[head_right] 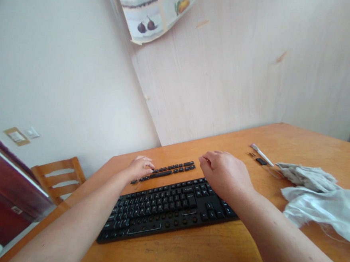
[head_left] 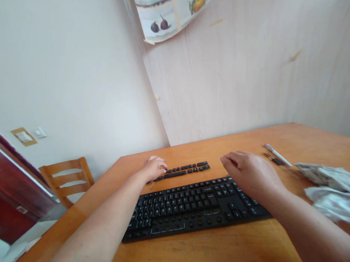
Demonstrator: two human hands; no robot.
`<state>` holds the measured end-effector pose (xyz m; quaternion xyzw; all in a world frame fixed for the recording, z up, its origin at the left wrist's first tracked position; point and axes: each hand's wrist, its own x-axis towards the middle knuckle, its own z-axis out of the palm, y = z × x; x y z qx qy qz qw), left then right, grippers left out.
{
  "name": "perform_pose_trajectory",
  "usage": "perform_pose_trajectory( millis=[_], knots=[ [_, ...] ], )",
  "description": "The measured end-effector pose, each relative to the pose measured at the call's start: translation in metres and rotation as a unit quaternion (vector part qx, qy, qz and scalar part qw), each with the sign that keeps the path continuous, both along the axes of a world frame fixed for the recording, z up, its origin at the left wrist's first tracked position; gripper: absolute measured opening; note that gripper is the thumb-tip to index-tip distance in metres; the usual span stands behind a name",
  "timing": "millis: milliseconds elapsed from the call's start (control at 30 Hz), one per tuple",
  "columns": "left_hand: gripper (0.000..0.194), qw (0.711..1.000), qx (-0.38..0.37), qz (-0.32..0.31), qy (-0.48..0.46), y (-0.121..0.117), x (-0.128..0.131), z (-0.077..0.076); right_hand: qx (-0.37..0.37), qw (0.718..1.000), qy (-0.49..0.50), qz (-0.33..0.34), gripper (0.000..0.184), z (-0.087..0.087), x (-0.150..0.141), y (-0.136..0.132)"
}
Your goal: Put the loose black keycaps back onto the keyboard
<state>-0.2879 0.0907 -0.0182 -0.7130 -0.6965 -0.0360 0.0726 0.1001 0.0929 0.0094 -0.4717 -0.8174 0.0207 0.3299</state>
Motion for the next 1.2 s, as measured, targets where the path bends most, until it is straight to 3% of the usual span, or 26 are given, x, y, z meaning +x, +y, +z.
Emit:
perform_pose_trajectory(
  millis=[267, 700, 1033, 1200],
  knots=[
    [0.021, 1.000, -0.015, 0.019, -0.007, 0.002, -0.003, -0.005, -0.002, 1.000, 0.003, -0.004, 0.037, 0.002, 0.000, -0.001],
    [0.024, 0.999, -0.025, 0.027, 0.001, -0.011, 0.014, 0.003, -0.003, 1.000, -0.002, -0.010, 0.037, 0.002, 0.001, 0.001],
    [0.019, 0.999, -0.016, 0.037, 0.001, -0.015, 0.010, 0.003, -0.010, 1.000, -0.004, -0.022, 0.038, 0.002, 0.001, 0.001],
    [0.022, 0.999, 0.003, 0.051, -0.002, -0.021, 0.015, 0.012, -0.017, 1.000, -0.007, -0.020, 0.039, 0.004, 0.002, 0.002]
  ],
)
